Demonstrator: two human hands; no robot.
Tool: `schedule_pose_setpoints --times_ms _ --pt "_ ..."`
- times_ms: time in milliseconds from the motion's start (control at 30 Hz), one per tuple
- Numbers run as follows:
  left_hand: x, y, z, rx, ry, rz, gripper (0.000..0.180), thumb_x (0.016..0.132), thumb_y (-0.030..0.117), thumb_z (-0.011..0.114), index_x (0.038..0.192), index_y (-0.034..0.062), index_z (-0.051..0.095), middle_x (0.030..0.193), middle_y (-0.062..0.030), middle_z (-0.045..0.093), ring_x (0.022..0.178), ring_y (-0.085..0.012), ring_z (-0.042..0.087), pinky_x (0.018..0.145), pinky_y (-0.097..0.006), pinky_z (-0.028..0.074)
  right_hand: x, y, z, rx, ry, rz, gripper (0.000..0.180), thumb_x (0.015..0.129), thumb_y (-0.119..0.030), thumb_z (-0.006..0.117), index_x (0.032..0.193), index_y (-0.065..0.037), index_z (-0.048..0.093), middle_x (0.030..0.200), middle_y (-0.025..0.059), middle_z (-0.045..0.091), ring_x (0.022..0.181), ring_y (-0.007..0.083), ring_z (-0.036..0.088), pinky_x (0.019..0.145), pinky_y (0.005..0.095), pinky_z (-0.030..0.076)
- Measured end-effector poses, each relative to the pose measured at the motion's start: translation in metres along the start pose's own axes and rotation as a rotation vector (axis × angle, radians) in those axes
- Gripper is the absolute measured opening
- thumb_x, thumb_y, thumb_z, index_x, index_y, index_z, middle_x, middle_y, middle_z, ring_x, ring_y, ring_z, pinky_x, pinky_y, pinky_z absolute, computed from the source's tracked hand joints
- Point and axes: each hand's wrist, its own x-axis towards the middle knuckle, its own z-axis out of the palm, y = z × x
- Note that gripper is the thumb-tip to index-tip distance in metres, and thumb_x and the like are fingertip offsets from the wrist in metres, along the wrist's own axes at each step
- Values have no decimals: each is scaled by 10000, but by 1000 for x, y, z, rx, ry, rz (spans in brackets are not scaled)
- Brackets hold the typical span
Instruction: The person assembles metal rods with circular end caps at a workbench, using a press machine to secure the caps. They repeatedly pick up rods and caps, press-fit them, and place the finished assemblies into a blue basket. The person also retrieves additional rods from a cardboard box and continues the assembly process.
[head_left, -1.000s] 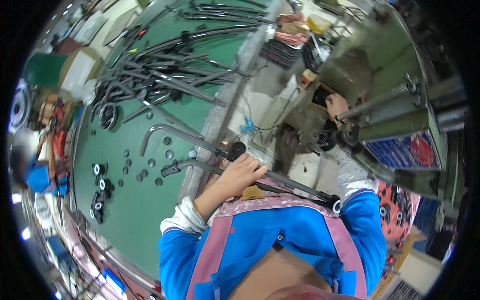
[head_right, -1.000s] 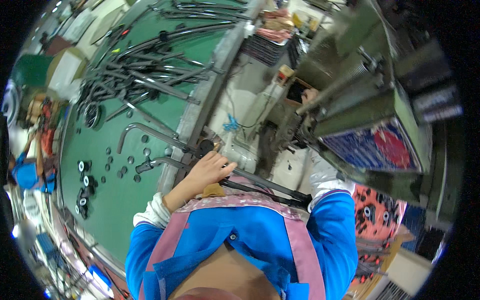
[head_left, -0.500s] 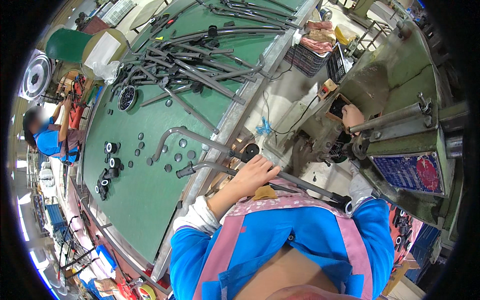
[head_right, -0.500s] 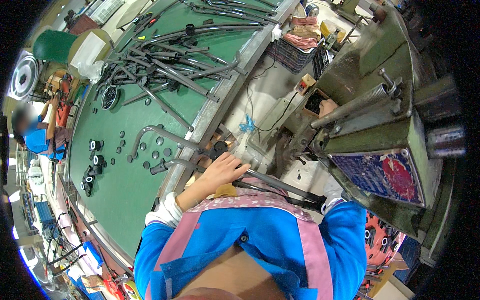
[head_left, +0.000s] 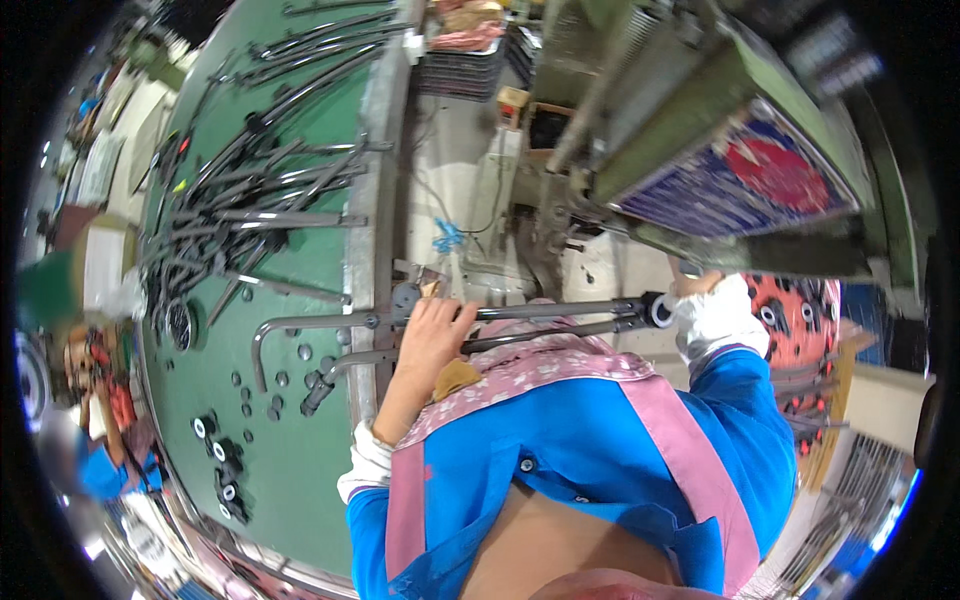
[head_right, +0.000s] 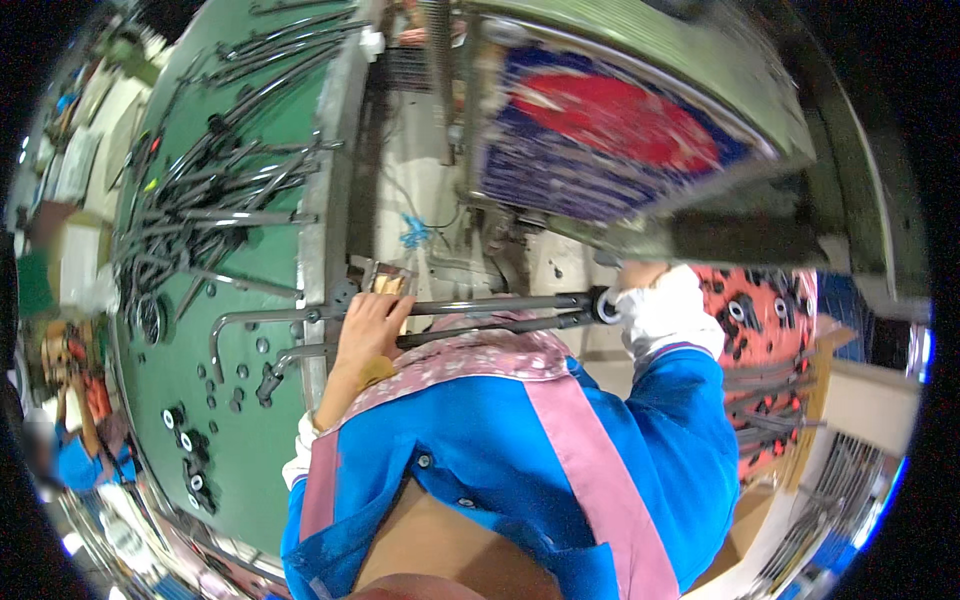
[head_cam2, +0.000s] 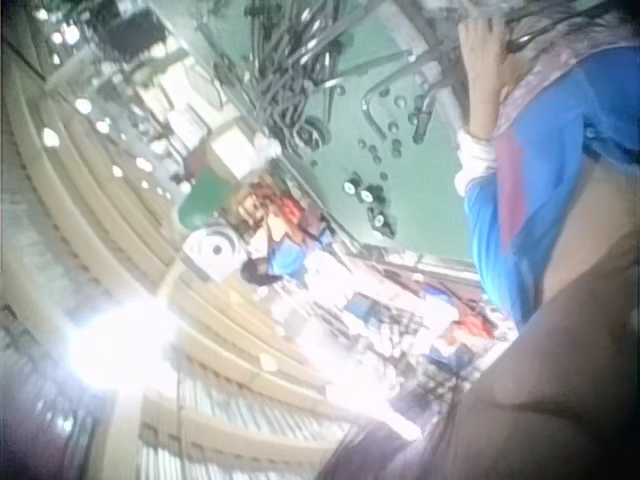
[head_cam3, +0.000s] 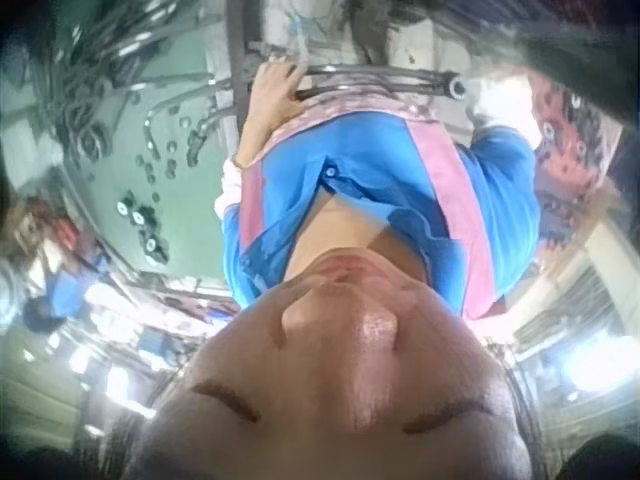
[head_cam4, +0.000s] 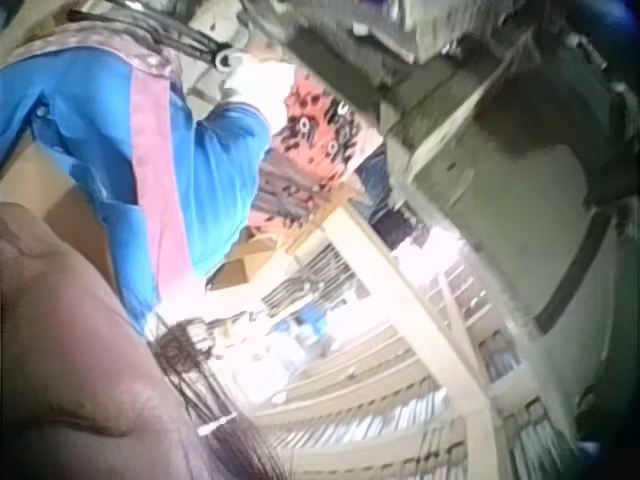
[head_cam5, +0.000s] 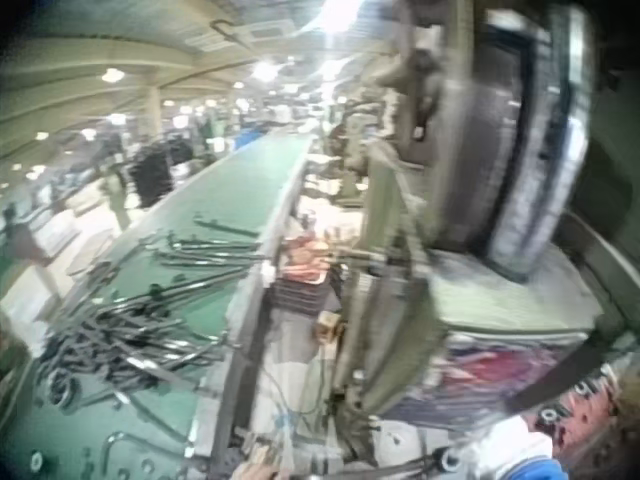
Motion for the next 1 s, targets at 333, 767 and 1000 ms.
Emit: schedule_pose_setpoints --times_ms 333,767,1000 --pt "11 -19 2 -14 13 194 545 663 43 687 1195 94 578 967 -86 572 955 -271 556 901 -398 417 -70 -117 -35 704 -311 464 352 843 -238 730 1102 -15 646 991 102 677 890 178 627 804 310 515" --pt "-7 -32 -4 -5 -31 271 429 730 88 627 1157 92 584 962 -81 581 946 -274 563 908 -402 424 -78 -134 -11 566 17 407 220 804 -189 720 912 1 693 800 121 703 678 203 650 654 298 493" --pt "-12 -31 0 -20 -30 304 396 753 82 603 1148 97 587 951 -78 586 942 -272 565 933 -406 422 -84 -134 -14 -95 -99 -65 231 835 -238 675 875 -10 683 871 176 689 853 342 656 709 416 525"
